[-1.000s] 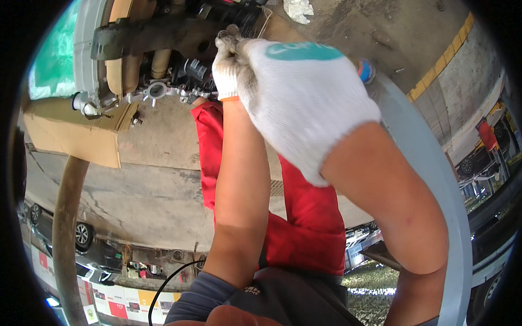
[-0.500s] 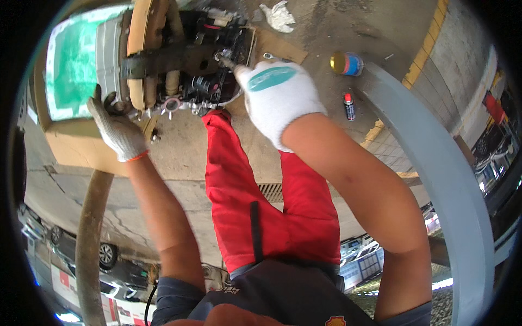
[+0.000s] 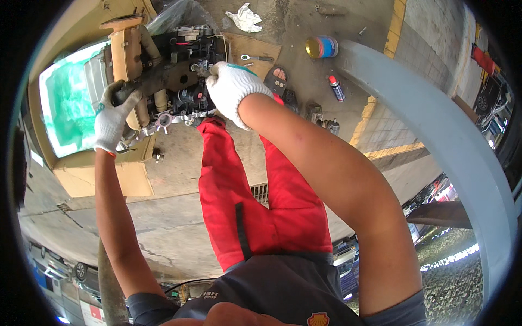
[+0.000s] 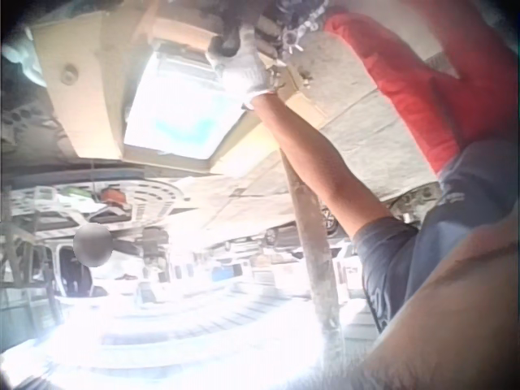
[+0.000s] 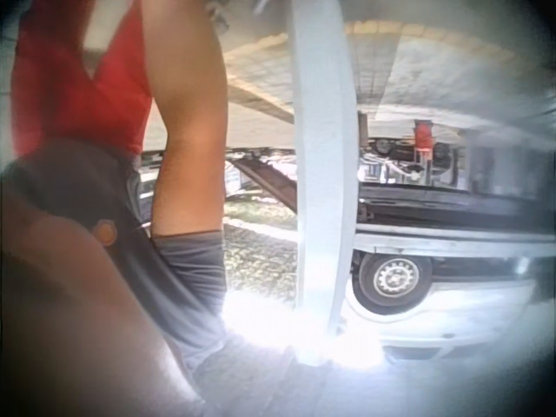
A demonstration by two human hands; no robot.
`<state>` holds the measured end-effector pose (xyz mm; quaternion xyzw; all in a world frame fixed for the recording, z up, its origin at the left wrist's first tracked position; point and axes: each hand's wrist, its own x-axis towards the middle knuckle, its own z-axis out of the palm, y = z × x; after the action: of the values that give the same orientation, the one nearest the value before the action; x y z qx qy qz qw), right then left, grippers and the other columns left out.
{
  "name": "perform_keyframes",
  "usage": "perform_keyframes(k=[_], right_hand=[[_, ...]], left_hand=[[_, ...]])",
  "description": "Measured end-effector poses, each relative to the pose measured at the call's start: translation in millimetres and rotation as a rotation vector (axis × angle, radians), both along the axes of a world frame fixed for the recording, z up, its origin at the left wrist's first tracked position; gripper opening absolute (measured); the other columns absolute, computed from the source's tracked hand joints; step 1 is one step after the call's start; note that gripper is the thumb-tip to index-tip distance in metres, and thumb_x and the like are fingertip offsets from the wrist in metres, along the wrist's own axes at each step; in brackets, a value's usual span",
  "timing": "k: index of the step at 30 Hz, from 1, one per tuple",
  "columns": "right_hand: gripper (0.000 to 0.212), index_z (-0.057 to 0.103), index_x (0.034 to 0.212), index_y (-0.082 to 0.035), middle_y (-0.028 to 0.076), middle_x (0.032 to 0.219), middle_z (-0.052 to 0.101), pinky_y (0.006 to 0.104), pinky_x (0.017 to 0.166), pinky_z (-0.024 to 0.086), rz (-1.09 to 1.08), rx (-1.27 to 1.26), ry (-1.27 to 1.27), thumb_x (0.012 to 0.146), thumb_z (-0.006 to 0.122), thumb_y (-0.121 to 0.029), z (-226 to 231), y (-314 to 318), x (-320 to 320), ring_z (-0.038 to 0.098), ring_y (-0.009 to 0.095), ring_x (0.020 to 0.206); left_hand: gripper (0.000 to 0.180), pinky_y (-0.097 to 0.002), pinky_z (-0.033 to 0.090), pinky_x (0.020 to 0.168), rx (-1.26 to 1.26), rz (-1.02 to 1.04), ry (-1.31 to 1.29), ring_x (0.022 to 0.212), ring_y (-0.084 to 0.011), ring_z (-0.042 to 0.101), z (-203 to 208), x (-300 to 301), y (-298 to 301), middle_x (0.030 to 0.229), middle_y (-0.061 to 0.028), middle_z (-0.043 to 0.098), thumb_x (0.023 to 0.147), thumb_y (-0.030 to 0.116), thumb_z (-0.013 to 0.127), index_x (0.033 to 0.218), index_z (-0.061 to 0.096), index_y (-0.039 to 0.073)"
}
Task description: The person uses a socket wrench and an impact wrench to tighten bolts on an engine block. They then lift and position a cylinder head onto the engine block, aligning it for installation.
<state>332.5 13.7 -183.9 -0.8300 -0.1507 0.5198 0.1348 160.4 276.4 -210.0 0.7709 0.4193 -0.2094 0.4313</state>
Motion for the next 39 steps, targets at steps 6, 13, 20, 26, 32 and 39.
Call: perform_keyframes(k=[6, 13, 20, 26, 32, 39], right_hand=[[0.041, 0.061, 0.143, -0.011, 0.021, 0.127, 0.075, 0.0553, 0.111, 0.049, 0.518, -0.117, 0.008, 0.112, 0.045, -0.034, 26, 6, -2, 0.068, 0.042, 0.122], [0.046, 0.069, 0.131, -0.005, 0.023, 0.125, 0.075, 0.0495, 0.096, 0.058, -0.229, -0.011, 0.101, 0.110, 0.045, -0.038, -8, -9, -12, 0.072, 0.044, 0.114], [0.040, 0.064, 0.131, -0.002, 0.017, 0.109, 0.078, 0.0504, 0.087, 0.060, 0.656, 0.037, -0.321, 0.107, 0.058, -0.033, 16, -8, -13, 0.076, 0.040, 0.100], [0.046, 0.067, 0.127, -0.003, 0.021, 0.112, 0.078, 0.0485, 0.090, 0.060, 0.390, -0.021, -0.262, 0.112, 0.047, -0.041, 6, -24, -15, 0.076, 0.039, 0.106], [0.047, 0.067, 0.129, 0.001, 0.022, 0.103, 0.077, 0.0480, 0.093, 0.059, -0.224, -0.134, 0.222, 0.107, 0.055, -0.039, -2, -15, -14, 0.075, 0.042, 0.100], [0.046, 0.066, 0.131, -0.004, 0.024, 0.123, 0.074, 0.0585, 0.105, 0.051, 0.409, -0.016, -0.251, 0.108, 0.053, -0.041, 16, -14, -18, 0.070, 0.043, 0.119]], left_hand=[[0.074, -0.0415, 0.055, 0.104, 0.126, -0.223, 0.022, 0.117, -0.0301, 0.070, 6, -17, -23, 0.125, -0.0187, 0.074, 0.086, 0.035, 0.092, 0.143, 0.060, 0.001], [0.065, -0.0432, 0.055, 0.104, 0.355, -0.512, 0.007, 0.125, -0.0339, 0.067, -1, -31, 2, 0.136, -0.0149, 0.069, 0.087, 0.017, 0.085, 0.147, 0.061, 0.015], [0.062, -0.0426, 0.056, 0.100, 0.309, -0.520, 0.095, 0.117, -0.0331, 0.070, 10, -17, 6, 0.131, -0.0151, 0.071, 0.089, 0.022, 0.084, 0.147, 0.062, 0.015], [0.061, -0.0428, 0.055, 0.103, 0.301, -0.542, 0.083, 0.126, -0.0340, 0.068, 13, -14, 11, 0.138, -0.0141, 0.070, 0.089, 0.024, 0.083, 0.146, 0.063, 0.014], [0.064, -0.0442, 0.057, 0.098, 0.333, -0.555, 0.052, 0.117, -0.0383, 0.070, 9, -14, 14, 0.126, -0.0173, 0.074, 0.085, 0.024, 0.087, 0.144, 0.065, 0.015], [0.055, -0.0442, 0.057, 0.101, 0.313, -0.565, 0.055, 0.122, -0.0352, 0.070, 11, -14, 11, 0.133, -0.0147, 0.071, 0.090, 0.025, 0.080, 0.141, 0.064, 0.012]])
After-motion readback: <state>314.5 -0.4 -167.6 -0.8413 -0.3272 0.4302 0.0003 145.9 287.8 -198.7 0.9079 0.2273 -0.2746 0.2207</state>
